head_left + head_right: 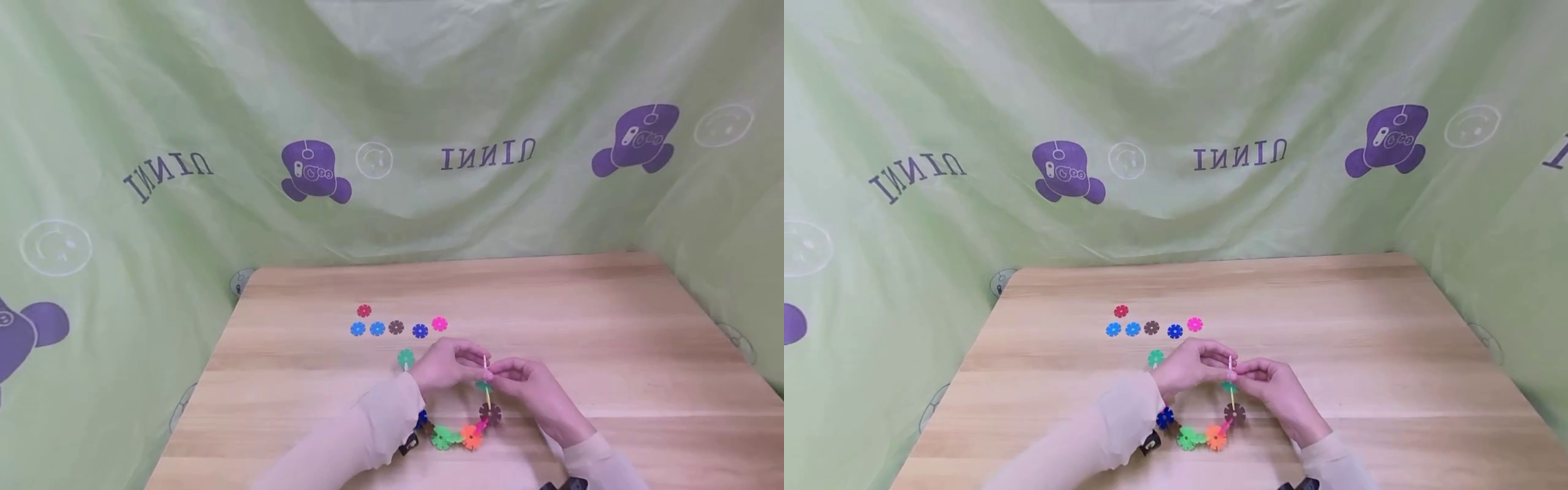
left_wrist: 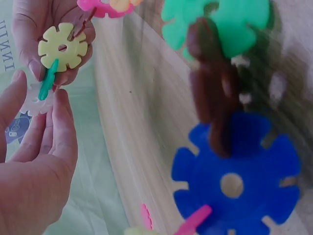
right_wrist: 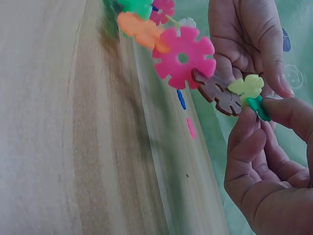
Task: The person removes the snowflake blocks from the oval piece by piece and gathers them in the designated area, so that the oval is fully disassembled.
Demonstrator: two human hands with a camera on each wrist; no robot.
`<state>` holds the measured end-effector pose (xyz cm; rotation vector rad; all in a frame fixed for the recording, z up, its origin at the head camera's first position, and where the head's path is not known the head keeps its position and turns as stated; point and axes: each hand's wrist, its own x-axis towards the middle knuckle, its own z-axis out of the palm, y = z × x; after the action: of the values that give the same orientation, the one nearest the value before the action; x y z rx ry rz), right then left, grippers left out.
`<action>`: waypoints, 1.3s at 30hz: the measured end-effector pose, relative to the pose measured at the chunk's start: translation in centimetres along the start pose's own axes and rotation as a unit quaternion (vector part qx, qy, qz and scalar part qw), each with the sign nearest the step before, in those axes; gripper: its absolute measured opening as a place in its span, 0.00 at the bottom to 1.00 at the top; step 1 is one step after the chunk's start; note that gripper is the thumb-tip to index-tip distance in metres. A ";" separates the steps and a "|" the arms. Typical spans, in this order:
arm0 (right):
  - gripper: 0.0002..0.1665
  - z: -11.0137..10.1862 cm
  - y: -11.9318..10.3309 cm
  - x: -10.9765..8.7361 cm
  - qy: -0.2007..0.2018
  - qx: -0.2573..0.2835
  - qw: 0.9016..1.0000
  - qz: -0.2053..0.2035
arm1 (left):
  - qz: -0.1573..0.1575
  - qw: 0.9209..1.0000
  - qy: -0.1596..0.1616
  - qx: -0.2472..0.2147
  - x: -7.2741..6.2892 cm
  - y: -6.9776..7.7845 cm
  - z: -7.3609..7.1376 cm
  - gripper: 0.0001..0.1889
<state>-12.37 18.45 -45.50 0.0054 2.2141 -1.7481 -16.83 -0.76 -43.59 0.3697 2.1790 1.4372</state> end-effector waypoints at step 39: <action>0.16 0.8 -0.8 0.0 0.018 0.013 1.000 0.019 | -0.059 0.982 0.169 -0.050 2.2 -0.8 -6.3 0.17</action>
<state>-12.34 17.51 -44.94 0.0854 2.2009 -1.7688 -22.05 -4.93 -42.84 -0.0463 2.3295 1.6306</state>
